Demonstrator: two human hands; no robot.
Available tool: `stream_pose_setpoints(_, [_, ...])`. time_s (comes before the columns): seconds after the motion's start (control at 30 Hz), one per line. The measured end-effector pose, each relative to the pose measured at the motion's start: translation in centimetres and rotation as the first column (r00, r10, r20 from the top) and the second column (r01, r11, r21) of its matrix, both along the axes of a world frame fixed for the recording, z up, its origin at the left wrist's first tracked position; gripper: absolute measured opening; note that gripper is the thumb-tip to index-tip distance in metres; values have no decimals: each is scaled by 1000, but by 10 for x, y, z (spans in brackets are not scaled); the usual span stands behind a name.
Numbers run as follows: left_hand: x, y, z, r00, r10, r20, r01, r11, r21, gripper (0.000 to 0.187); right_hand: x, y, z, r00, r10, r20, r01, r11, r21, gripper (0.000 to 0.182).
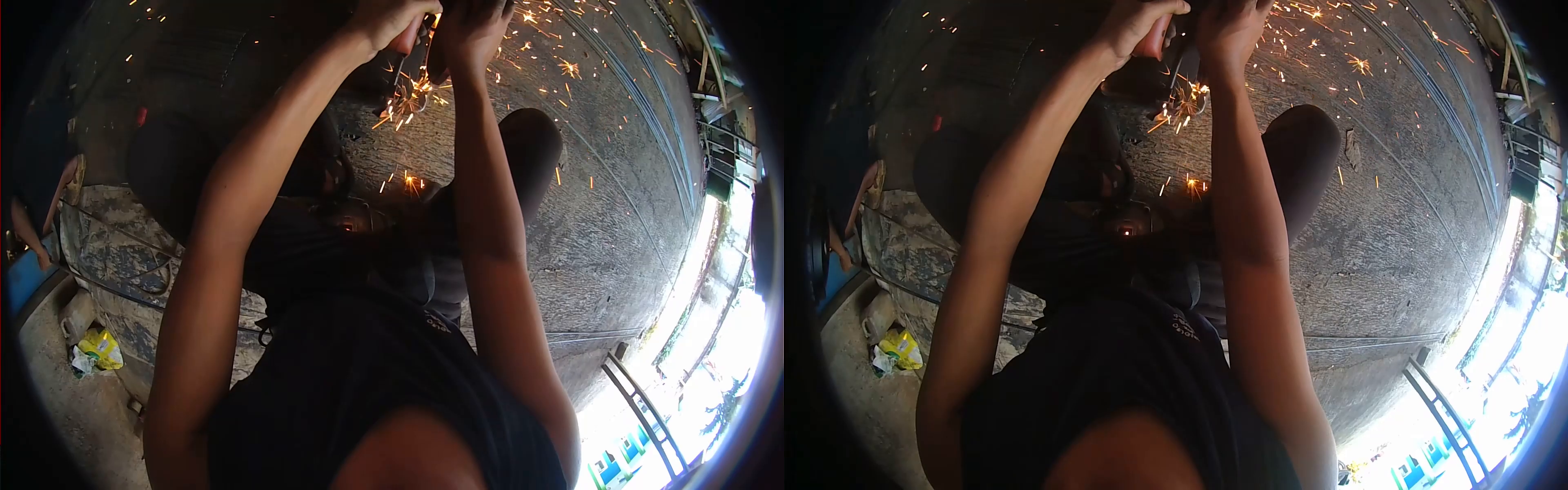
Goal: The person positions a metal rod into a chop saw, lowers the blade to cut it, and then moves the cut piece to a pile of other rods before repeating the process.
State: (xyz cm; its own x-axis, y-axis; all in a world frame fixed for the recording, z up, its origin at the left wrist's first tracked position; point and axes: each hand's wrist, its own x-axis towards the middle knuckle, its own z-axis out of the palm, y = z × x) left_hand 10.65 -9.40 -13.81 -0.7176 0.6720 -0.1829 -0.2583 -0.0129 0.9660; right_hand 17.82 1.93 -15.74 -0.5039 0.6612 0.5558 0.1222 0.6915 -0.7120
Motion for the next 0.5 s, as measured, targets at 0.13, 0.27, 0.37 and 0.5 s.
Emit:
stream_pose_setpoints(0.13, [-3,1,-3,998,21,-63,-25,998,-58,27,-4,0,-1,998,21,-57,-23,999,-37,65])
stream_pose_setpoints(0.27, [2,-2,7,1000,20,0,-20,992,-123,28,3,-9,14,999,8,31,-6,999,-49,66])
stream_pose_setpoints(0.37, [0,-3,7,1000,3,-7,-4,993,-119,29,0,-2,8,999,13,37,-13,1000,8,69])
stream_pose_setpoints(0.5, [0,-2,6,999,27,-18,-29,993,-113,29,0,-3,3,998,46,-44,-43,997,64,72])
